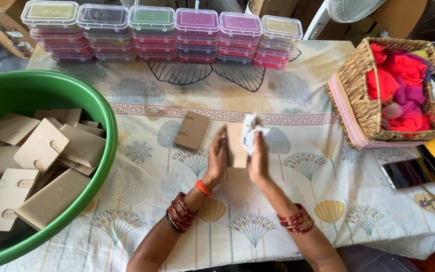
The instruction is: Cleaning, unfolding, and prepping small cardboard boxes and pink net fabric.
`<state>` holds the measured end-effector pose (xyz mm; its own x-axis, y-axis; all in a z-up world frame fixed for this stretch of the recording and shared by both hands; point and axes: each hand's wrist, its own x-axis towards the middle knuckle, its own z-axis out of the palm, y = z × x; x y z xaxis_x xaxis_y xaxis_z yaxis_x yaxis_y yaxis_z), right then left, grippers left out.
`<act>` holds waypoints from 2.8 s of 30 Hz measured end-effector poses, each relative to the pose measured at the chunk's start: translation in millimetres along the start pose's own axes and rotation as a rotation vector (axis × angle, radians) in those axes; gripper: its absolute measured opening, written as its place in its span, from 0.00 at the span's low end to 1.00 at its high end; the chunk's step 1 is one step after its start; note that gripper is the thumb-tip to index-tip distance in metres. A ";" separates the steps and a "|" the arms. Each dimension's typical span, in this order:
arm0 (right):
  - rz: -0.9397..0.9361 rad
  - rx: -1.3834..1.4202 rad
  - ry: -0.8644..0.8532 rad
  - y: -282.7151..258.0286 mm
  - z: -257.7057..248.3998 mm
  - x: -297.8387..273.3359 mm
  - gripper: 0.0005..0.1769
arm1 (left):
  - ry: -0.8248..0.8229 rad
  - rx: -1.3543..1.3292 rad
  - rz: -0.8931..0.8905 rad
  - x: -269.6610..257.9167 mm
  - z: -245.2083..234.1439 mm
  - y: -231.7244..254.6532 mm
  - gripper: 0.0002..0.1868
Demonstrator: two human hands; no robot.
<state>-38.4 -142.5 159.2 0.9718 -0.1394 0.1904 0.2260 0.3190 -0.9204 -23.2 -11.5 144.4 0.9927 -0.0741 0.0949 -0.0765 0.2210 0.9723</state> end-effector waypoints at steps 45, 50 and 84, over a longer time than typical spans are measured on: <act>-0.177 -0.333 -0.016 11.8 -22.3 14.2 0.50 | -0.334 -0.577 -0.416 -28.8 26.9 -51.1 0.44; -0.815 -1.134 -0.114 -40.6 59.8 -33.4 0.44 | -0.325 -0.573 -0.019 -12.8 -4.7 -56.7 0.41; -1.043 -1.533 0.053 -50.4 53.1 -16.1 0.42 | -0.218 -0.835 -0.003 -25.1 15.3 -69.3 0.46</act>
<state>-61.9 -106.6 220.7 0.4871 0.2672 0.8315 0.3772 -0.9230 0.0756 -44.2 -39.8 78.0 0.9463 -0.2418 0.2148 0.1043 0.8567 0.5051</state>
